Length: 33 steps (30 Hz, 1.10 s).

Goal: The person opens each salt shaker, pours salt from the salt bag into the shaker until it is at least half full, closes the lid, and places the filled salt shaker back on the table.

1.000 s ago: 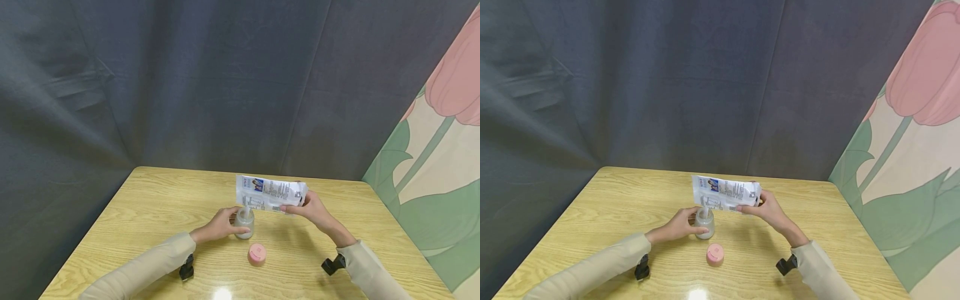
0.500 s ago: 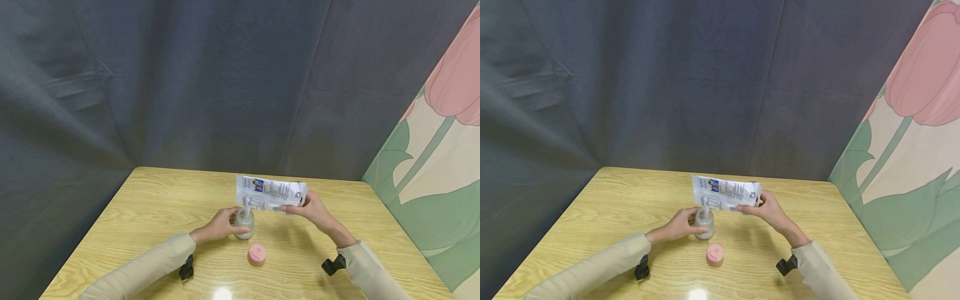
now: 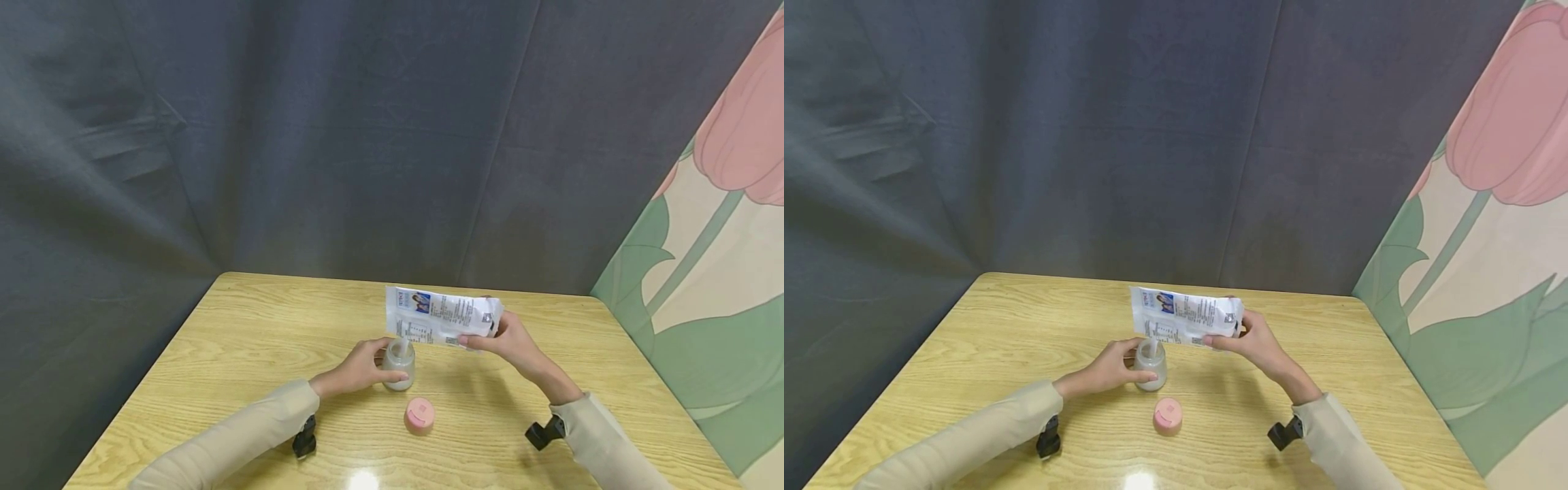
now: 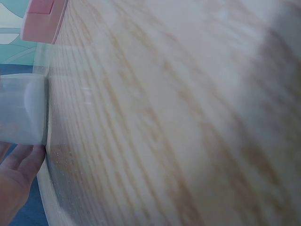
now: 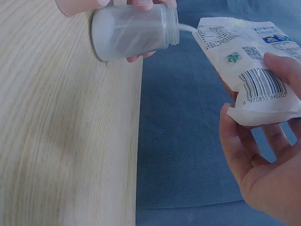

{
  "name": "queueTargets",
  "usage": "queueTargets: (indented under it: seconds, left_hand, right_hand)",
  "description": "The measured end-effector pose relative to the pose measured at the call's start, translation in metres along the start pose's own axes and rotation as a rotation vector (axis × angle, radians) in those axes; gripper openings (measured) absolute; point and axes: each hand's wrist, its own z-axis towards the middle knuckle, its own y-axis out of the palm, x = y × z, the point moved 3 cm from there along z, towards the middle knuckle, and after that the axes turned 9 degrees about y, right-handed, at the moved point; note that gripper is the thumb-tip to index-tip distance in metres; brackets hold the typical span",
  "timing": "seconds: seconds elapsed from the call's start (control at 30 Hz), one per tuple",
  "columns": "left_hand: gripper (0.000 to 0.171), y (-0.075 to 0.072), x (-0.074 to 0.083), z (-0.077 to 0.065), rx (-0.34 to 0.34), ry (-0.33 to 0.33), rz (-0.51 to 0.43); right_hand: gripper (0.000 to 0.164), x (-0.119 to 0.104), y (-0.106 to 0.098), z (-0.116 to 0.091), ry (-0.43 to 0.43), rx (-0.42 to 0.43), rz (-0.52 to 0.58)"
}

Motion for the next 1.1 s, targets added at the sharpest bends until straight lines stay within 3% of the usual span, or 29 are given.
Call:
queueTargets:
  seconds: [0.2,0.47,1.1]
  left_hand:
    - [0.053,0.002,-0.007,0.0,0.005,0.01,0.002]
    - [0.058,0.006,-0.042,0.002,-0.006,0.01,0.006]
    - [0.058,0.006,-0.042,0.003,-0.01,-0.003,0.009]
  right_hand:
    - [0.041,0.001,0.0,0.001,-0.009,0.005,-0.001]
    - [0.041,0.002,0.0,0.0,-0.005,0.009,-0.007]
    - [0.044,0.0,-0.001,0.0,-0.007,0.007,-0.027]
